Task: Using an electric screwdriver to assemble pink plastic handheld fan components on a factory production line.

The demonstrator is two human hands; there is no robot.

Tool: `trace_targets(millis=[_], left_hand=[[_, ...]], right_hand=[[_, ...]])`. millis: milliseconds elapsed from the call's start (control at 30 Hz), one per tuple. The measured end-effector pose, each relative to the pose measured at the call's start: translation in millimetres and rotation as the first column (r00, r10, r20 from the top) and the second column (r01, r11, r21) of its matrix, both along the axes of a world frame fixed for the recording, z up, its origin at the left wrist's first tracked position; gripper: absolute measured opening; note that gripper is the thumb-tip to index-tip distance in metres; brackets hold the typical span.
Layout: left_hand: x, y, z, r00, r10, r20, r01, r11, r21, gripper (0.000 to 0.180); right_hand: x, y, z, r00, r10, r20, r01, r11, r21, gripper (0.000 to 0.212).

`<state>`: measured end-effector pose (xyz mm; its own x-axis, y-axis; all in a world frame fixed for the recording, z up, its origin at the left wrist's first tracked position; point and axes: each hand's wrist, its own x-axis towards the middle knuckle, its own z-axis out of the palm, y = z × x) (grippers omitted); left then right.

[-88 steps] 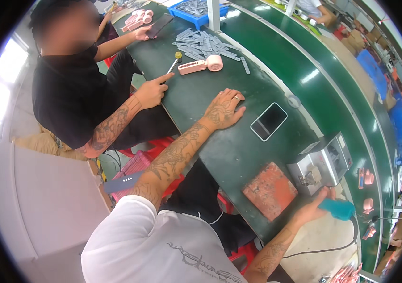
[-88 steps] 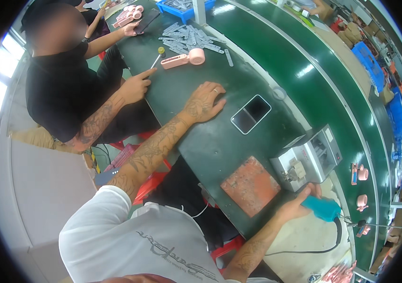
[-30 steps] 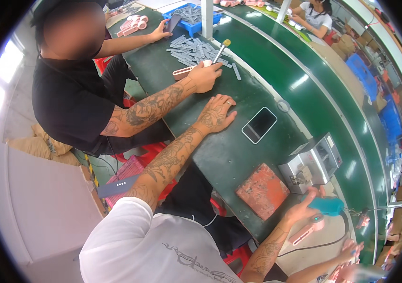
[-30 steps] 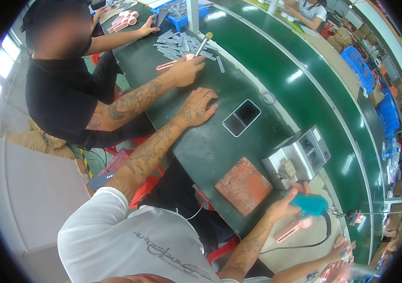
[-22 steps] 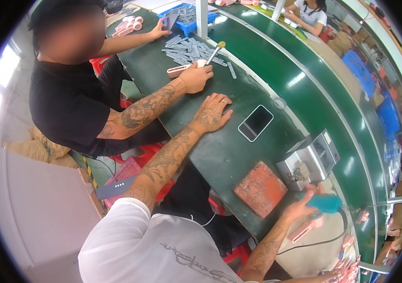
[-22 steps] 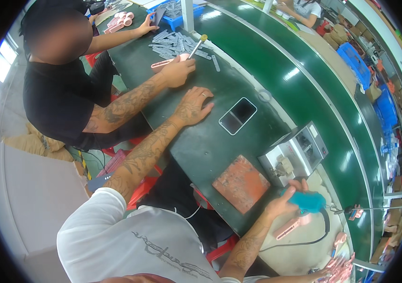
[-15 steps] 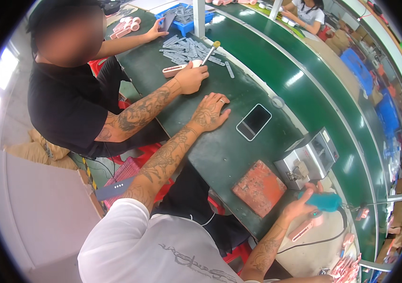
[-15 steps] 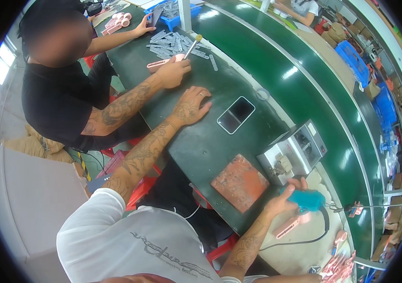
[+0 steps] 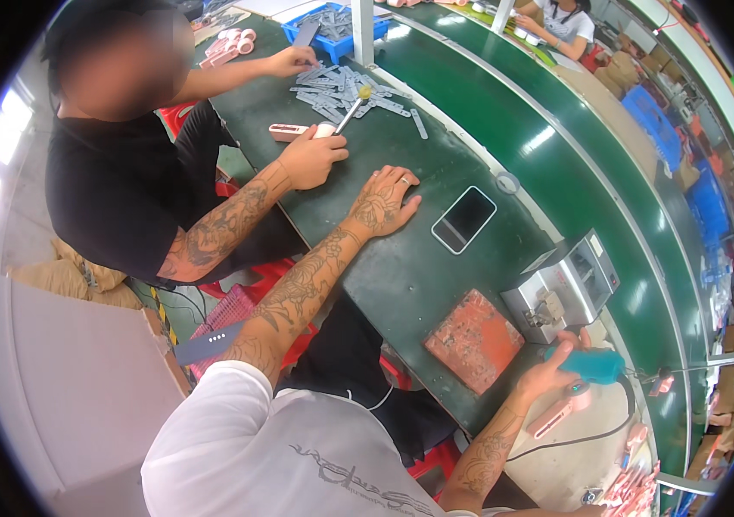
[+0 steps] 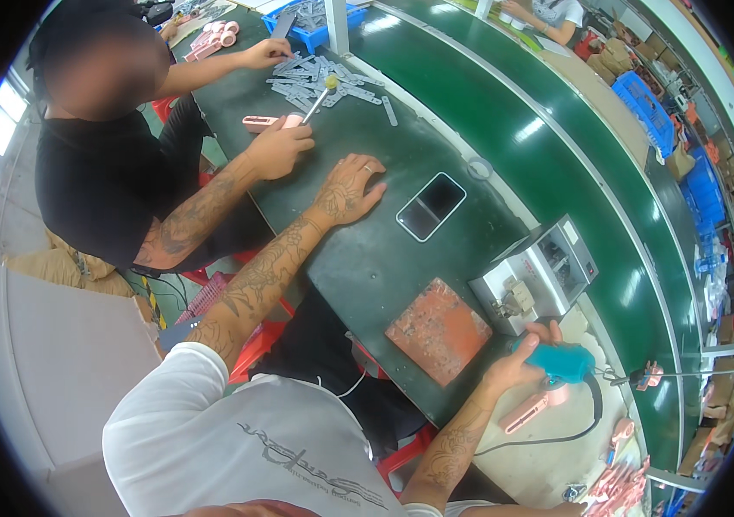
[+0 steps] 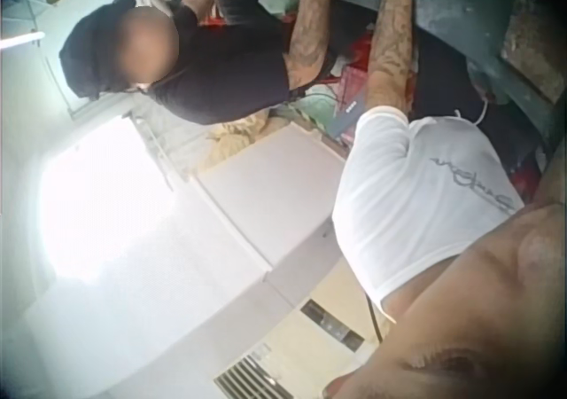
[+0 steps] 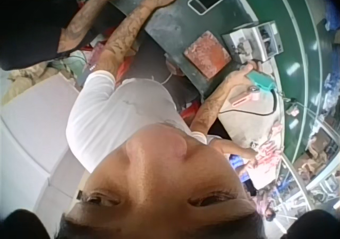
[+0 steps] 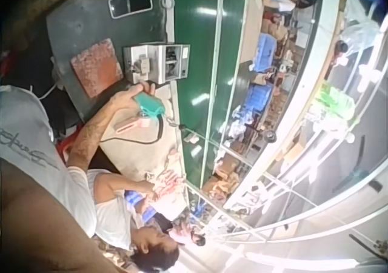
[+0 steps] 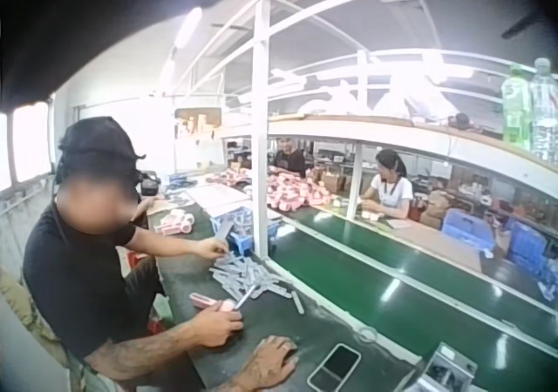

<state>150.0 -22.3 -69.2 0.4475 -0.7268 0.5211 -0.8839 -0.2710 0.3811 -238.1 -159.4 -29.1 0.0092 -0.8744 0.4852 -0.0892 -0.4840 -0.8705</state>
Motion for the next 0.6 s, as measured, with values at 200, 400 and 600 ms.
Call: trace_targets(millis=[200,400,600], left_hand=[[0,1,-2,0.999,-0.03,-0.025,0.029,0.999,-0.018,0.032],[6,2,-2,0.999,-0.033,0.022,0.034,0.999,-0.04,0.029],[5,-19,-5,0.993,-0.094,0.068,0.098,0.994,-0.055,0.03]], right_hand=[[-3,-2,-3,1.0,-0.006,0.008,0.007,0.999,-0.053,0.057],[1,-2,-12,0.998,0.037,0.053,-0.037,0.999,0.0,0.061],[-6,-5,-8,0.994,0.026,0.105,-0.029,0.999,0.024,0.062]])
